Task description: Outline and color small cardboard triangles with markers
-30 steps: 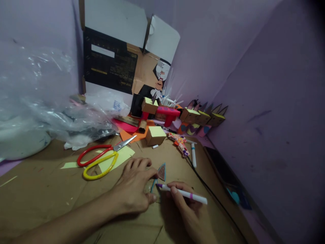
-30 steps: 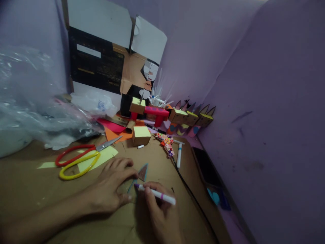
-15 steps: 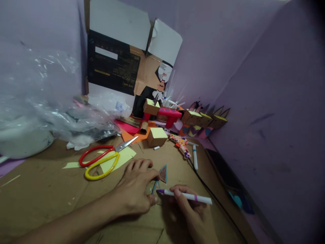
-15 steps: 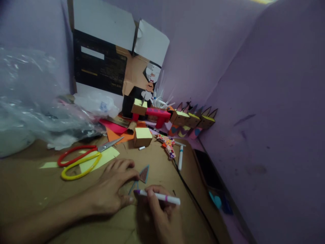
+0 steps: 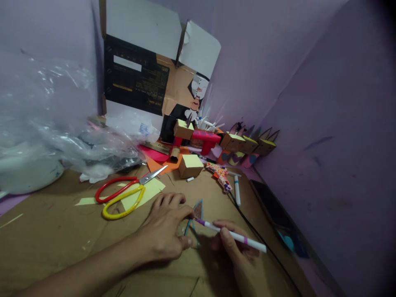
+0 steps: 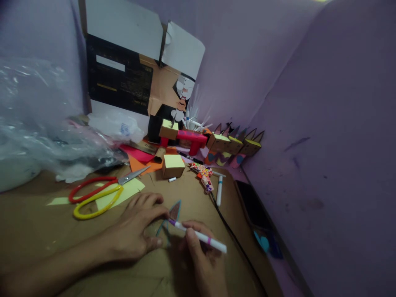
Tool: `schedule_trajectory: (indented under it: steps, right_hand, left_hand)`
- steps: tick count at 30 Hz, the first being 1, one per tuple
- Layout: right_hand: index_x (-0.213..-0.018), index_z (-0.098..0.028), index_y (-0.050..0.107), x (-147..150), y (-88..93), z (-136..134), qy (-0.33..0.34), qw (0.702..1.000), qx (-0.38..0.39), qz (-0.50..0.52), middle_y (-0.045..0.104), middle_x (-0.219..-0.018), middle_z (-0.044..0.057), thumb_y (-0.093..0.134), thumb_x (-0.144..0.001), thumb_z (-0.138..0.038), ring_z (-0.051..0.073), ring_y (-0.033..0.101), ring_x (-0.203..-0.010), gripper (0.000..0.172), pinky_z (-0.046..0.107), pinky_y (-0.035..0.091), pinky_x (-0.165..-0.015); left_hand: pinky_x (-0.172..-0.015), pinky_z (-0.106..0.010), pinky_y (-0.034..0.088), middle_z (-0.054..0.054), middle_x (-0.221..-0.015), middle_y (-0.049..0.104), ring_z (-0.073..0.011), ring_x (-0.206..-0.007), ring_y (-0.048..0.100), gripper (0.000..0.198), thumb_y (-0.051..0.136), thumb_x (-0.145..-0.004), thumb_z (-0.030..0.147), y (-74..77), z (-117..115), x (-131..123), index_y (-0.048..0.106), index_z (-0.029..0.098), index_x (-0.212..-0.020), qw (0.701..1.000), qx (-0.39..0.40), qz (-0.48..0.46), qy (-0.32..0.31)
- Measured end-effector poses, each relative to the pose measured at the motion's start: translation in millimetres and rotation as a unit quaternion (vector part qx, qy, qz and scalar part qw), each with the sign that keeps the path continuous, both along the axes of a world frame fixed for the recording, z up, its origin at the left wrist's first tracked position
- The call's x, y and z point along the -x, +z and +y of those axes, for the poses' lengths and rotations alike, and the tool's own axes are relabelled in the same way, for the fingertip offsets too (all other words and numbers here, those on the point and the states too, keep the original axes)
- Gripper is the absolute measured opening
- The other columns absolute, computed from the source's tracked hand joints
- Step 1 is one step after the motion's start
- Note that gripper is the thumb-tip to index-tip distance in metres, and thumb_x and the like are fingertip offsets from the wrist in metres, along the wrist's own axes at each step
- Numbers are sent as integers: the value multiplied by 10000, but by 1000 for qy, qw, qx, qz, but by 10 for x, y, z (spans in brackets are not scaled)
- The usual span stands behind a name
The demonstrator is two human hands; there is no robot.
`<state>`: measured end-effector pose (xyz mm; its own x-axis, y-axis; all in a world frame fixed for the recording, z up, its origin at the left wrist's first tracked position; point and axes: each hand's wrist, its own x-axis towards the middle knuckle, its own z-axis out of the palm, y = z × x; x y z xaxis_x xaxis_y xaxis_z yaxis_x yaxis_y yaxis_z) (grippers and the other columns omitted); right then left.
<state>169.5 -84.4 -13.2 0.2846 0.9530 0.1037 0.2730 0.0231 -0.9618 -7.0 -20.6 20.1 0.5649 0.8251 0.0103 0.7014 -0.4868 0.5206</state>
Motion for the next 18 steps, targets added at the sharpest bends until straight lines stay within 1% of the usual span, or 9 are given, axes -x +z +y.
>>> schedule_trajectory:
  steps: [2, 4, 5, 7, 9, 10, 13, 16, 18]
  right_hand:
    - [-724, -182, 676, -29, 6, -14, -1, 1000, 7, -16, 625, -531, 22, 584, -710, -442, 178, 563, -531, 276, 237, 418, -506]
    - [-632, -173, 676, -51, 8, -19, 1, 1000, 17, -22, 644, -546, 43, 567, -714, -461, 193, 581, -553, 319, 250, 425, -528]
    - [-628, -166, 678, -57, 7, -16, 4, 1000, 26, -14, 650, -555, 51, 549, -724, -474, 198, 589, -564, 347, 255, 431, -536]
    - [-741, -155, 683, -60, 2, 5, 10, 999, 48, 22, 660, -596, 51, 551, -726, -474, 200, 604, -590, 346, 258, 449, -551]
    - [-831, -152, 658, -57, -6, 42, 18, 995, 70, 62, 661, -634, 37, 624, -682, -435, 179, 605, -587, 321, 241, 456, -544]
    - [-824, -151, 647, -58, -11, 64, 22, 993, 79, 80, 655, -634, 30, 657, -658, -411, 164, 599, -573, 309, 227, 452, -532]
    - [-718, -140, 630, -78, -23, 138, 45, 987, 104, 113, 639, -598, 20, 691, -629, -375, 133, 579, -526, 259, 200, 429, -498]
    - [-715, -130, 639, -109, -11, 202, 79, 984, 109, 114, 633, -583, 20, 699, -615, -363, 131, 572, -515, 260, 203, 425, -489]
    - [-693, -121, 637, -123, 14, 229, 90, 986, 101, 100, 607, -546, 11, 688, -625, -363, 117, 541, -480, 257, 198, 408, -462]
  left_hand:
    - [-976, -428, 218, -15, -1153, 443, -248, -1111, 350, 419, 666, -570, 329, 18, -2, 0, 567, 322, -977, 1000, 3, 0, -1]
    - [-979, -428, 215, -13, -1160, 441, -247, -1117, 347, 416, 663, -572, 322, 17, 1, -2, 568, 321, -976, 1000, 3, -2, -2]
    - [-981, -427, 214, -12, -1163, 440, -247, -1122, 343, 413, 663, -572, 324, 14, 3, -3, 569, 320, -974, 1000, 4, -3, 0]
    - [-982, -422, 216, -13, -1168, 440, -250, -1133, 333, 413, 666, -568, 325, 6, 7, -7, 571, 316, -969, 1000, 5, -2, 4]
    - [-979, -421, 221, -17, -1167, 442, -252, -1136, 331, 418, 670, -564, 329, 3, 9, -11, 571, 311, -969, 1000, 7, -1, 5]
    - [-977, -422, 223, -19, -1166, 443, -252, -1134, 334, 419, 672, -565, 336, 4, 9, -13, 570, 311, -970, 1000, 8, 0, 4]
    - [-974, -429, 222, -22, -1156, 448, -248, -1123, 345, 412, 671, -570, 347, 8, 7, -16, 571, 315, -969, 1000, 9, 3, 1]
    - [-974, -426, 223, -19, -1163, 442, -250, -1130, 338, 411, 667, -571, 332, 7, 7, -15, 572, 317, -971, 1000, 8, 3, 2]
    - [-976, -426, 222, -17, -1165, 442, -251, -1134, 334, 416, 666, -568, 320, 3, 10, -12, 571, 319, -973, 1000, 9, 3, 1]
